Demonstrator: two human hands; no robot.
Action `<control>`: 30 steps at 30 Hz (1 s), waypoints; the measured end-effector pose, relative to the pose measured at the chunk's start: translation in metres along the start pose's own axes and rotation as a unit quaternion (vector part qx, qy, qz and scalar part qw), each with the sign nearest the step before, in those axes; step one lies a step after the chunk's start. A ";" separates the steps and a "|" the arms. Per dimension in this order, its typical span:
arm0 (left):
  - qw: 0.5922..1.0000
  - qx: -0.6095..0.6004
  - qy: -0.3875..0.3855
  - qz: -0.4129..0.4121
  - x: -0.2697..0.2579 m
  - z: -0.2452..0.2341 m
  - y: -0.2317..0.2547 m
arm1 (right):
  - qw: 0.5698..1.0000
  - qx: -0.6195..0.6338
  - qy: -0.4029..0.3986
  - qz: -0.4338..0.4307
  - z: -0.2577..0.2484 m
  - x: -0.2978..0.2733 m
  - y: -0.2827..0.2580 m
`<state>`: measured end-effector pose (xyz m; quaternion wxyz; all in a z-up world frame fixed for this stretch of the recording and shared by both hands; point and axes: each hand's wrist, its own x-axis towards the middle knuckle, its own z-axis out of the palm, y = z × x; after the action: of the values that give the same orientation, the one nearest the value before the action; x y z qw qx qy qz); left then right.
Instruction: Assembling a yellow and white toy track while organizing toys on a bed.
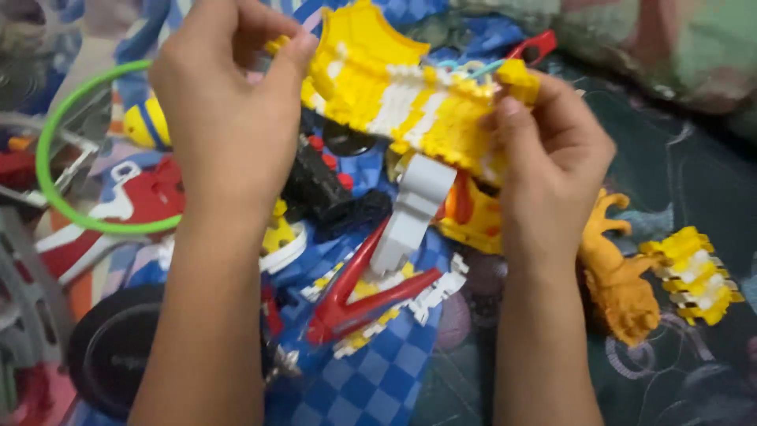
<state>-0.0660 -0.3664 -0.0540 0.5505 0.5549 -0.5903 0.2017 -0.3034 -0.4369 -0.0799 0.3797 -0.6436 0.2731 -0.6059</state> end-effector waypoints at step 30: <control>0.818 -0.459 -0.107 -0.330 -0.028 0.054 0.048 | 0.979 0.111 -0.055 0.165 0.016 -0.003 -0.022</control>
<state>-0.1374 -0.3855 -0.0780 0.7081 0.4179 -0.4513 -0.3468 -0.2904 -0.4194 -0.0632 0.5578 -0.5761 0.2848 -0.5252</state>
